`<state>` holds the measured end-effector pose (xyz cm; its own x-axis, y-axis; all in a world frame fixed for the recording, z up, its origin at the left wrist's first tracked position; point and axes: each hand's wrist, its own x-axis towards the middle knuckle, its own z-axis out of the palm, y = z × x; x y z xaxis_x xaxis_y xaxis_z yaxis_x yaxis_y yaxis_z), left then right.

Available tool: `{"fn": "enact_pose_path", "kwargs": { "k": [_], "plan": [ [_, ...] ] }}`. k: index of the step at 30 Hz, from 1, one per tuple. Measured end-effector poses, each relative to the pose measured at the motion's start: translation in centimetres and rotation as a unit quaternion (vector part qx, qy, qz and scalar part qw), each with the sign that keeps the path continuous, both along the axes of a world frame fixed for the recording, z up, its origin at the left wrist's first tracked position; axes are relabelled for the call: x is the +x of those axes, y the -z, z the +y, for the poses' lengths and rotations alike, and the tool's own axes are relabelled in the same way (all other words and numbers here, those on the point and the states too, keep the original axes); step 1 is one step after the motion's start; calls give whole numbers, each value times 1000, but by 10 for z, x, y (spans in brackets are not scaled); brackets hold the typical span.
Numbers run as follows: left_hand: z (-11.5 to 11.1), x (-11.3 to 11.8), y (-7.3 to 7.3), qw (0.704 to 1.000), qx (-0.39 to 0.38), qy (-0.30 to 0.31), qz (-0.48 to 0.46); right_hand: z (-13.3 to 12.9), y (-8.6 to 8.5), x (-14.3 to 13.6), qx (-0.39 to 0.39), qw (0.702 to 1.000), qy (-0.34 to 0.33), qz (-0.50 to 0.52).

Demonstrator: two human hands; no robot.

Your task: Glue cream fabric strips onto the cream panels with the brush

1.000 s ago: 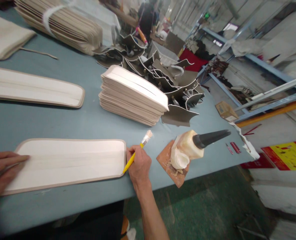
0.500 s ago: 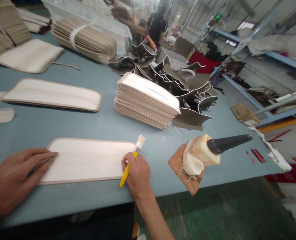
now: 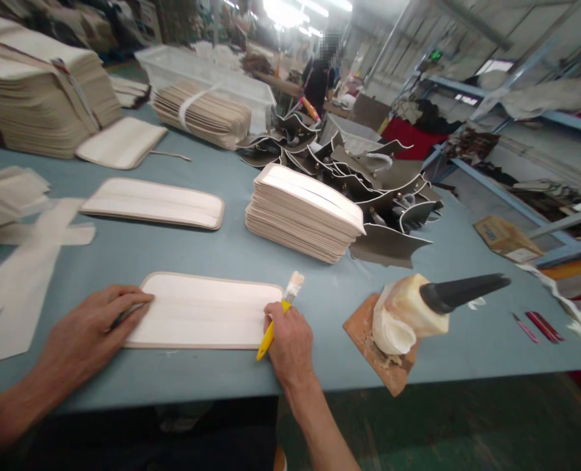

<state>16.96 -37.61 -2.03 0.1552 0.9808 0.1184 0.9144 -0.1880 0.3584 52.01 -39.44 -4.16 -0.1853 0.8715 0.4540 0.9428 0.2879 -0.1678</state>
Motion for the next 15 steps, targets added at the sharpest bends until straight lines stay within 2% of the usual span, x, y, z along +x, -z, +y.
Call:
{"fn": "enact_pose_path", "kwargs": {
  "k": [4, 10, 15],
  "plan": [
    [0, 1, -3, 1000, -1, -1, 6, 3, 4, 2, -16, 1000, 1, -1],
    [1, -4, 2, 999, 47, 10, 18, 8, 9, 2, 0, 1000, 22, 7],
    [2, -1, -7, 992, 100, 46, 64, 14, 15, -1, 32, 999, 21, 5]
  ]
}}
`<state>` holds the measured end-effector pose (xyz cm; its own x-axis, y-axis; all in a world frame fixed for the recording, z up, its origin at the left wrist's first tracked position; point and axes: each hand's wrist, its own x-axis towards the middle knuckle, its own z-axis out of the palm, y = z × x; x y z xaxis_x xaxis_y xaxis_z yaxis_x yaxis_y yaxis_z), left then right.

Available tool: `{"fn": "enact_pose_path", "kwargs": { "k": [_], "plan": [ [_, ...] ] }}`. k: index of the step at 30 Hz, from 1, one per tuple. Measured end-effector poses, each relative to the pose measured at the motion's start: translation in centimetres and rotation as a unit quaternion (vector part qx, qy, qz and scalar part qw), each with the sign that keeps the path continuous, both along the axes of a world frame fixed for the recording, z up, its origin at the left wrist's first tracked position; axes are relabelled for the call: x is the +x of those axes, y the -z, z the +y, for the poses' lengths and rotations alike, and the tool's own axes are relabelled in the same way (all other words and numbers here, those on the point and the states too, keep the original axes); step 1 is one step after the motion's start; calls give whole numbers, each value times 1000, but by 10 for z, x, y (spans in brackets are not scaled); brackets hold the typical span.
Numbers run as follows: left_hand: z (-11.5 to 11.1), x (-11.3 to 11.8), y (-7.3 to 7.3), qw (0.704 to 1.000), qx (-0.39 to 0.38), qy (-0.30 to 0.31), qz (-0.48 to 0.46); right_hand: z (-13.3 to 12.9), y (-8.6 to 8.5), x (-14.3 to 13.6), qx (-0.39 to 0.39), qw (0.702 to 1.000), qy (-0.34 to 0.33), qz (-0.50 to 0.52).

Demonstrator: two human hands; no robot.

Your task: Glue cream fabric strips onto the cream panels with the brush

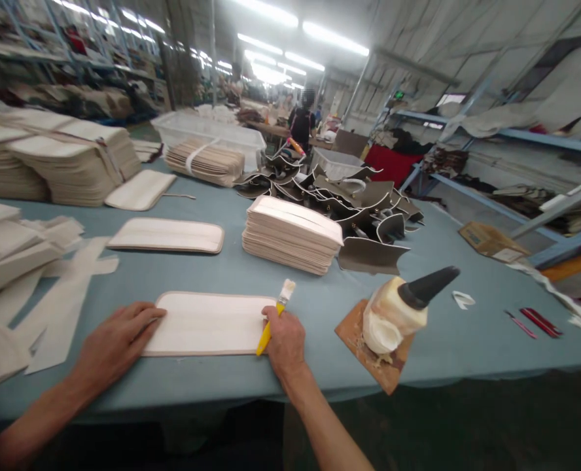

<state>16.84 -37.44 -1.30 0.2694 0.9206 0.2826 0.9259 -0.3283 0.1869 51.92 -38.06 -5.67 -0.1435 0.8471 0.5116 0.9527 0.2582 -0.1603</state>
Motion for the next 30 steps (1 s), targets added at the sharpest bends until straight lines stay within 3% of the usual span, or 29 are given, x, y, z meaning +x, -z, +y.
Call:
{"fn": "enact_pose_path", "kwargs": {
  "k": [4, 7, 10, 15, 21, 25, 30],
  "plan": [
    [2, 3, -11, 998, 29, 28, 46, 1, 3, 0, 10, 1000, -5, -4],
    [2, 13, -11, 996, 46, 51, 60, 0, 2, 0, 14, 1000, -6, -4],
    [-2, 34, 0, 992, 55, 95, 64, 0, 0, -2, 16, 1000, -4, -3],
    [-12, 72, 32, 977, 58, 182, 89, -1, 1, -2, 15, 1000, -1, -1],
    [-14, 77, 48, 976, 28, 189, 102, -3, -4, -2, 17, 1000, -4, 6],
    [-16, 78, 47, 977, 28, 186, 103, -7, -17, -21, 22, 1000, -5, 21],
    [-17, 82, 46, 975, 57, 189, 98, 7, -27, -72, 12, 999, -28, 42]
  ]
}}
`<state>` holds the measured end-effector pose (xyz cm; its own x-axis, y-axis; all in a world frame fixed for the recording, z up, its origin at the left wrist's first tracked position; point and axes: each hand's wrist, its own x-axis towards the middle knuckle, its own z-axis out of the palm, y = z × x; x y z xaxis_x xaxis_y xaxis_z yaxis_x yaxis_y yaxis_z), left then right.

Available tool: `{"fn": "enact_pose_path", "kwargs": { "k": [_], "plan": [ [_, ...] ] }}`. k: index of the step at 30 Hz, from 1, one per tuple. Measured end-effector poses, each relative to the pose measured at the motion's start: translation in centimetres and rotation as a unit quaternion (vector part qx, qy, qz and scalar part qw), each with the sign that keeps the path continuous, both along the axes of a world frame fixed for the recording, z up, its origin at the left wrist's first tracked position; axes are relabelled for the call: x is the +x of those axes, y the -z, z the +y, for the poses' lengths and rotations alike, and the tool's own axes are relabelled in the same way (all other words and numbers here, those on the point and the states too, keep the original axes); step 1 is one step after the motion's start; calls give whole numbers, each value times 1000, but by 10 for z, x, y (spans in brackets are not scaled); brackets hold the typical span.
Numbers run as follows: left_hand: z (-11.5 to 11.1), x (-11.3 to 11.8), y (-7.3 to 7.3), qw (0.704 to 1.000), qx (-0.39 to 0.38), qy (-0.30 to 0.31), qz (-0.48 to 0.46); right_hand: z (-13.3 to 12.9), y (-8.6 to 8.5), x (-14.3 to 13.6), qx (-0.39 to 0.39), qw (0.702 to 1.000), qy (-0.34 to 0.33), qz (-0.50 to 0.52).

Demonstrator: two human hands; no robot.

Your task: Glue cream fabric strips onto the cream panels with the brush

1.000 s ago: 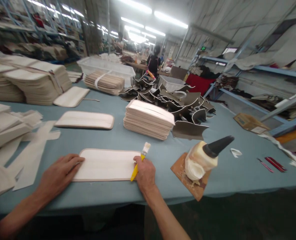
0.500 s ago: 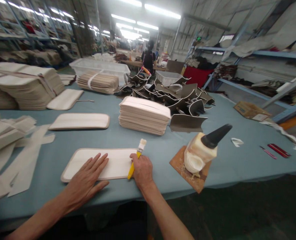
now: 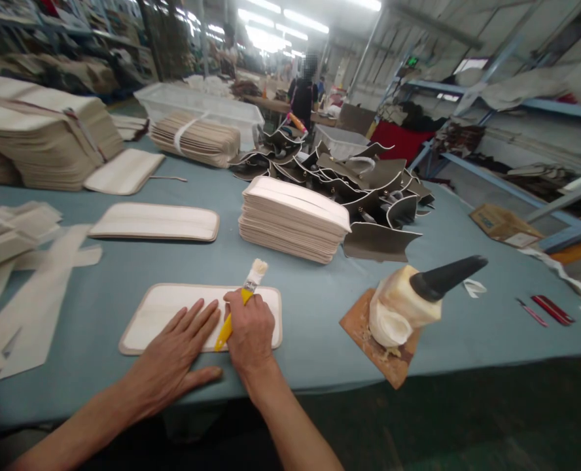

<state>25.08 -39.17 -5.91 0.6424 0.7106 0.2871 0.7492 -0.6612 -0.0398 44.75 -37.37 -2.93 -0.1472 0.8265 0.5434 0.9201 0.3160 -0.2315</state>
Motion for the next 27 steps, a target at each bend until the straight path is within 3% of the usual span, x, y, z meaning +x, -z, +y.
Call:
{"fn": "enact_pose_path", "kwargs": {
  "k": [4, 7, 15, 20, 27],
  "plan": [
    [-2, 4, -2, 1000, -20, -10, -16, 26, 8, -34, -19, 1000, 17, 9],
    [-3, 6, -4, 999, -39, -15, -28, 40, 16, -40, -39, 999, 35, 9],
    [-5, 9, -7, 999, -17, -23, -33, 46, 25, -23, -75, 995, 61, -18],
    [-6, 9, -5, 998, -11, -22, -52, 48, 26, 4, -67, 994, 76, -27],
    [0, 0, -10, 985, -76, -32, -150, 50, 30, 21, -60, 994, 93, -10]
  ]
}}
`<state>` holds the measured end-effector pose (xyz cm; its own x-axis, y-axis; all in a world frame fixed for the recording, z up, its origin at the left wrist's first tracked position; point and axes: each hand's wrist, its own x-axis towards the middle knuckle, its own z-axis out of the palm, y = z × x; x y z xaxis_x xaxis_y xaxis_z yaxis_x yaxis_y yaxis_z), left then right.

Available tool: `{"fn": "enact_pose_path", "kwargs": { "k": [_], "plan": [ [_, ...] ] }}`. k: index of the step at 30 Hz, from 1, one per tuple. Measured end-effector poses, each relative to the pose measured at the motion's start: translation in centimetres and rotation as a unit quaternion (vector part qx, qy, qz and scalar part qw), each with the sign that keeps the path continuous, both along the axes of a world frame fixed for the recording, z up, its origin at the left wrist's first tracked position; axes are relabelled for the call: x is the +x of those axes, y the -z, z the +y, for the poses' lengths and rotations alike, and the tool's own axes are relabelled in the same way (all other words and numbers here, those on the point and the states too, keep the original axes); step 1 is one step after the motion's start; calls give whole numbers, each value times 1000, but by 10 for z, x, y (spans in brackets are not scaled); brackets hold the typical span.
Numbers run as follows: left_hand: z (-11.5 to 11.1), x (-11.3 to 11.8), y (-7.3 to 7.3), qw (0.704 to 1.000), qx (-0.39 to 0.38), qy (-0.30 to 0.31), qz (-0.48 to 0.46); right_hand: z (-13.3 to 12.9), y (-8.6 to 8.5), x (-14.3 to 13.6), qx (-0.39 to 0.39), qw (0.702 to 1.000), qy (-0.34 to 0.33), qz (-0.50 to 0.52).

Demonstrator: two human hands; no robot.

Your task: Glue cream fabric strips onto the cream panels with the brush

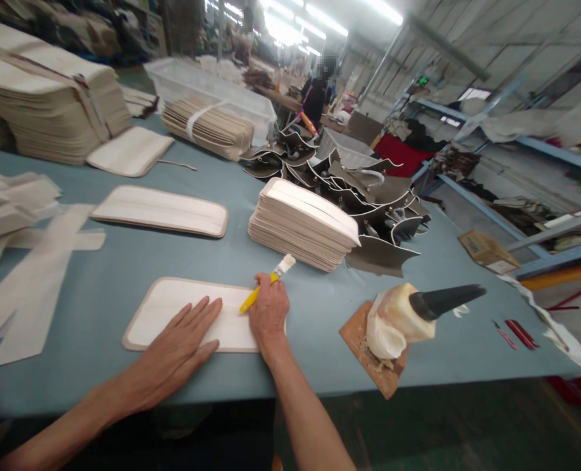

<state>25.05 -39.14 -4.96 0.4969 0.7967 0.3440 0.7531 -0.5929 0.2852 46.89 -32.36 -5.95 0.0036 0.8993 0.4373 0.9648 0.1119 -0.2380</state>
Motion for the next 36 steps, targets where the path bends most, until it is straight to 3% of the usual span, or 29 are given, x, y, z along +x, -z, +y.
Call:
{"fn": "enact_pose_path", "kwargs": {
  "k": [3, 7, 11, 14, 18, 26, 36],
  "plan": [
    [20, 8, -10, 998, -13, -60, -15, 1, 2, -2, 5, 1000, 7, 14],
    [53, 41, -19, 991, -11, -137, 9, 1, 1, -2, 9, 1000, 1, 28],
    [68, 73, -13, 986, -14, -163, 46, 0, 0, -1, 9, 999, -6, 37],
    [69, 79, -6, 983, -18, -167, 70, 0, -1, -1, 5, 999, -9, 37],
    [72, 62, -5, 982, -21, -168, 87, -1, -4, -1, 1, 1000, -7, 27],
    [87, -7, -9, 976, -34, -198, 90, -2, -6, 1, -2, 1000, -14, 18],
    [84, -19, -12, 981, -78, -177, 22, -2, -1, 5, -7, 996, -58, 69]
  ]
}}
